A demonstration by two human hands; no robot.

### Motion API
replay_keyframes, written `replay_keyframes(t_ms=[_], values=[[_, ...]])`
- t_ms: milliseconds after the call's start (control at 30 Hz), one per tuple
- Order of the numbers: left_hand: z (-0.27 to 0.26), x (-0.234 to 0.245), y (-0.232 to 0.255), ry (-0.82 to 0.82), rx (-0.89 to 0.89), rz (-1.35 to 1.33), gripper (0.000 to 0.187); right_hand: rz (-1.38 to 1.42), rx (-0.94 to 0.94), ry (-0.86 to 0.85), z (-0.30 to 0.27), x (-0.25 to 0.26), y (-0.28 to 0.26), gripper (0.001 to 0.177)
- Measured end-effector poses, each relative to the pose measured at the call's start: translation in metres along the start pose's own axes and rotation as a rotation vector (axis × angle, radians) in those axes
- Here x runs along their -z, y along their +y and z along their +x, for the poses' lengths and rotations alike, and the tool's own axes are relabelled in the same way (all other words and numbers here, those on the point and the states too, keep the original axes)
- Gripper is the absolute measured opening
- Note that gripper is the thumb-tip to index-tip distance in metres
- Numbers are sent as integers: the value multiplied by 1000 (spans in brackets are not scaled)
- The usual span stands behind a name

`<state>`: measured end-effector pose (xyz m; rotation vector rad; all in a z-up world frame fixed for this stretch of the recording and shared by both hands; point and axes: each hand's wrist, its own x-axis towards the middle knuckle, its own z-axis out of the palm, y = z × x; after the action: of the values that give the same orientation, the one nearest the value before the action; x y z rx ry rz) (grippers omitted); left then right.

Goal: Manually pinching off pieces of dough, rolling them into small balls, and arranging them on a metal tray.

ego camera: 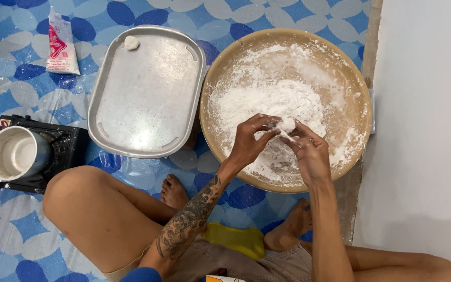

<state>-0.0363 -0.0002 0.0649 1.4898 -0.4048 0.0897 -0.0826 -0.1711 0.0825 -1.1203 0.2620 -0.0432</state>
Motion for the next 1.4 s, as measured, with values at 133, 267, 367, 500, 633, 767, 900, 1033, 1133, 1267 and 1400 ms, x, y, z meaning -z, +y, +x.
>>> replay_keyframes(t_ms=[133,267,367,500,633,767,900,1033,1133,1267,1400], values=[[-2,0,11,48,-7,-37,27,123,-29,-68,4,10,6,41],[-4,-1,22,103,43,-19,21,-39,48,7,1,-3,7,34],[-4,-2,20,128,79,0,21,-103,89,5,1,0,14,36],[-2,3,32,112,108,-3,14,-200,113,38,-4,-4,12,35],[3,8,40,58,52,20,12,-172,65,114,0,-11,6,25],[5,16,49,-67,-12,46,14,40,-41,168,4,7,17,16],[9,25,54,-121,-23,81,24,133,-147,182,8,13,20,15],[8,21,57,-70,-155,186,36,116,-142,171,4,6,18,11],[7,18,46,-113,-318,355,32,81,-107,146,0,-3,15,13],[6,17,31,-31,-391,471,19,99,-131,129,-6,-18,0,15],[10,22,45,-5,-248,320,20,200,-152,73,-6,-14,-1,23]])
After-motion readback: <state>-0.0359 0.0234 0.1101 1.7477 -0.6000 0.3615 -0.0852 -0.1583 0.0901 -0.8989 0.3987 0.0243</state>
